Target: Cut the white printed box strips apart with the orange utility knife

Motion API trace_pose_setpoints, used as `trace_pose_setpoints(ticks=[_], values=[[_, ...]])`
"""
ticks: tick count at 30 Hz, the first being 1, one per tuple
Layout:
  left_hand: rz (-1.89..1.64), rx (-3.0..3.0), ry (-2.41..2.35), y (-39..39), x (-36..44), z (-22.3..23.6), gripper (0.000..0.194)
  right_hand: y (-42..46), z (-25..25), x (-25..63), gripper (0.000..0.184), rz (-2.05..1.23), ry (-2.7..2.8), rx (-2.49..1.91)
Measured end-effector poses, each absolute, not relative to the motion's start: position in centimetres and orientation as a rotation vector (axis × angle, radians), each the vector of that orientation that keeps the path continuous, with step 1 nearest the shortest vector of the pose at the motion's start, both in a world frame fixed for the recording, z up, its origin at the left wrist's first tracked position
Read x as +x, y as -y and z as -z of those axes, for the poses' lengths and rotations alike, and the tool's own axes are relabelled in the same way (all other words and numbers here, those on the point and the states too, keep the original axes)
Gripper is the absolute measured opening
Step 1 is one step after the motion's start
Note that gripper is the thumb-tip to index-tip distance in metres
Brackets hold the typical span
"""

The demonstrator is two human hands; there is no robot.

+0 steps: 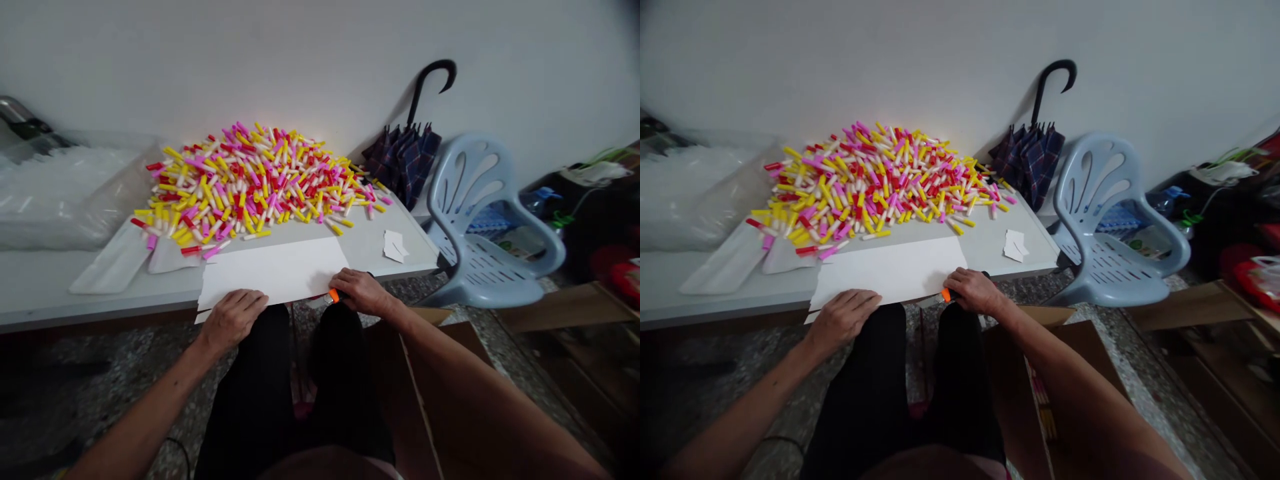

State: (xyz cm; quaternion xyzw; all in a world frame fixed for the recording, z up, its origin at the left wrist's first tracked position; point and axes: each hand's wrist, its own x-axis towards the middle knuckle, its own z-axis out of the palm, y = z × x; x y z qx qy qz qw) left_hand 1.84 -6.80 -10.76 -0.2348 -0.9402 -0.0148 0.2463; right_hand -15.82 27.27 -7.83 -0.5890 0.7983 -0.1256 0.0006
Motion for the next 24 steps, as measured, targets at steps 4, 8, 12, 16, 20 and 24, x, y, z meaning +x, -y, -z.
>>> trace_pose_setpoints(ticks=[4, 8, 12, 16, 20, 24], values=[[0.247, -0.567, 2.687, 7.3, 0.9, 10.1, 0.022, -26.4, 6.0, -16.9, 0.017, 0.496, -2.46, -1.634], [0.668, -0.441, 2.942, 7.9, -1.0, 8.5, 0.034, -25.1, 4.6, -19.5, 0.019, 0.629, -2.291, -1.296], [1.046, -0.253, 3.069, 8.7, -2.4, 7.8, 0.038, -23.8, 4.3, -22.2, 0.028, 0.635, -2.18, -1.16], [1.157, -0.103, 3.008, 9.2, -2.5, 8.6, 0.042, -23.3, 4.7, -23.3, 0.033, 0.578, -2.203, -1.117], [0.744, -0.361, 2.842, 9.1, -1.8, 9.6, 0.038, -23.2, 4.9, -23.5, 0.034, 0.573, -2.23, -1.107], [0.161, -0.615, 2.679, 7.8, -1.0, 10.2, 0.047, -22.9, 4.7, -23.6, 0.031, 0.524, -2.281, -1.075]])
